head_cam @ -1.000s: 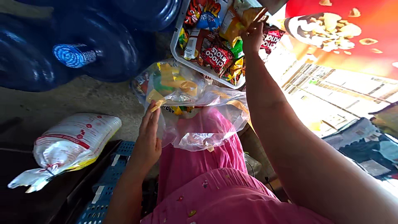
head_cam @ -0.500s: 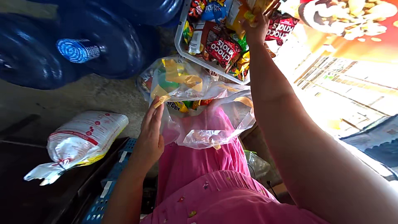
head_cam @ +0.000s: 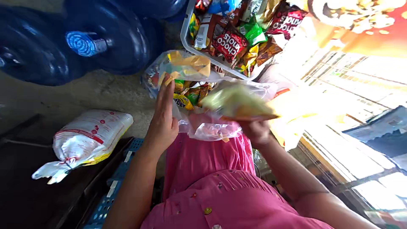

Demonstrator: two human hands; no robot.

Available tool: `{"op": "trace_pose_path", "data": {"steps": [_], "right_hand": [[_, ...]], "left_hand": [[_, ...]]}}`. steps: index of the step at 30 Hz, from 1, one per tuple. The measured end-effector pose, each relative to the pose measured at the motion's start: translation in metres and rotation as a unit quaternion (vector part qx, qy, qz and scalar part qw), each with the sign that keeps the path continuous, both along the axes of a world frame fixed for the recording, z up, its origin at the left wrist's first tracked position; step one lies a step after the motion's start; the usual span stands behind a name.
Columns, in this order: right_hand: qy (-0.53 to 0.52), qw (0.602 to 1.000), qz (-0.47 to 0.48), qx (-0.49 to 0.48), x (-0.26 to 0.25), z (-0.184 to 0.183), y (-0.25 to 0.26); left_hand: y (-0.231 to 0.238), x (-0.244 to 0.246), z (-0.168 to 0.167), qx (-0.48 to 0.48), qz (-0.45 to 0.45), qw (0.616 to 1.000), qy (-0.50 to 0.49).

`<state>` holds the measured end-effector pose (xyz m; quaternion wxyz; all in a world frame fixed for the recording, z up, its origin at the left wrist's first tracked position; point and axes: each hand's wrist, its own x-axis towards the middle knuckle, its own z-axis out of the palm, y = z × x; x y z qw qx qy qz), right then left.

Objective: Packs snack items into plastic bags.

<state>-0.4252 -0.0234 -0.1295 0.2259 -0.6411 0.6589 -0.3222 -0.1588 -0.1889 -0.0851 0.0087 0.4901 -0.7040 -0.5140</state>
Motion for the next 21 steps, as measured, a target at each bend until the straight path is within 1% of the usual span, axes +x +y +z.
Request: {"op": "trace_pose_path", "data": {"steps": [2, 3, 4, 5, 6, 8, 9, 10, 11, 12, 14, 16, 17, 18, 19, 21], "right_hand": [[-0.006, 0.989, 0.073, 0.128, 0.031, -0.013, 0.003], [-0.024, 0.973, 0.099, 0.207, 0.039, -0.017, -0.003], [-0.045, 0.965, 0.097, 0.24, 0.04, -0.021, -0.012], [-0.055, 0.972, 0.068, 0.218, 0.035, -0.024, -0.022], [-0.053, 0.983, 0.024, 0.175, 0.023, -0.025, -0.034], [-0.017, 0.991, -0.08, 0.101, -0.019, -0.037, -0.06], [0.002, 0.987, -0.133, 0.094, -0.049, -0.051, -0.072], [0.012, 0.975, -0.187, 0.116, -0.081, -0.072, -0.082], [0.011, 0.957, -0.246, 0.156, -0.113, -0.098, -0.091], [0.0, 0.926, -0.308, 0.219, -0.143, -0.123, -0.098], [-0.065, 0.849, -0.403, 0.336, -0.189, -0.174, -0.102], [-0.151, 0.785, -0.443, 0.407, -0.215, -0.217, -0.099], [-0.188, 0.765, -0.438, 0.433, -0.219, -0.229, -0.097], [-0.193, 0.766, -0.418, 0.449, -0.221, -0.241, -0.095], [-0.173, 0.778, -0.402, 0.451, -0.222, -0.25, -0.097], [-0.137, 0.808, -0.4, 0.41, -0.225, -0.254, -0.103]], "left_hand": [[-0.001, -0.003, 0.005, 0.006, -0.02, 1.0, -0.023], [-0.001, -0.003, 0.008, 0.012, -0.026, 0.999, -0.033], [-0.001, -0.002, 0.009, 0.011, -0.032, 0.999, -0.038], [0.0, 0.0, 0.008, 0.006, -0.034, 0.999, -0.04], [0.001, 0.002, 0.008, 0.002, -0.034, 0.999, -0.041], [0.006, 0.007, 0.006, -0.002, -0.032, 0.999, -0.044], [0.008, 0.008, 0.005, -0.003, -0.033, 0.998, -0.046], [0.01, 0.008, 0.004, -0.002, -0.033, 0.998, -0.048], [0.012, 0.007, 0.002, 0.001, -0.031, 0.998, -0.053], [0.014, 0.006, 0.002, 0.002, -0.027, 0.998, -0.057], [0.017, 0.006, 0.001, 0.0, -0.023, 0.997, -0.068], [0.019, 0.005, 0.0, 0.0, -0.021, 0.996, -0.088], [0.019, 0.004, 0.001, 0.004, -0.02, 0.995, -0.1], [0.019, 0.003, 0.0, 0.004, -0.019, 0.994, -0.107], [0.019, 0.003, 0.0, 0.002, -0.017, 0.994, -0.11], [0.018, 0.001, -0.001, 0.001, -0.016, 0.994, -0.112]]}}
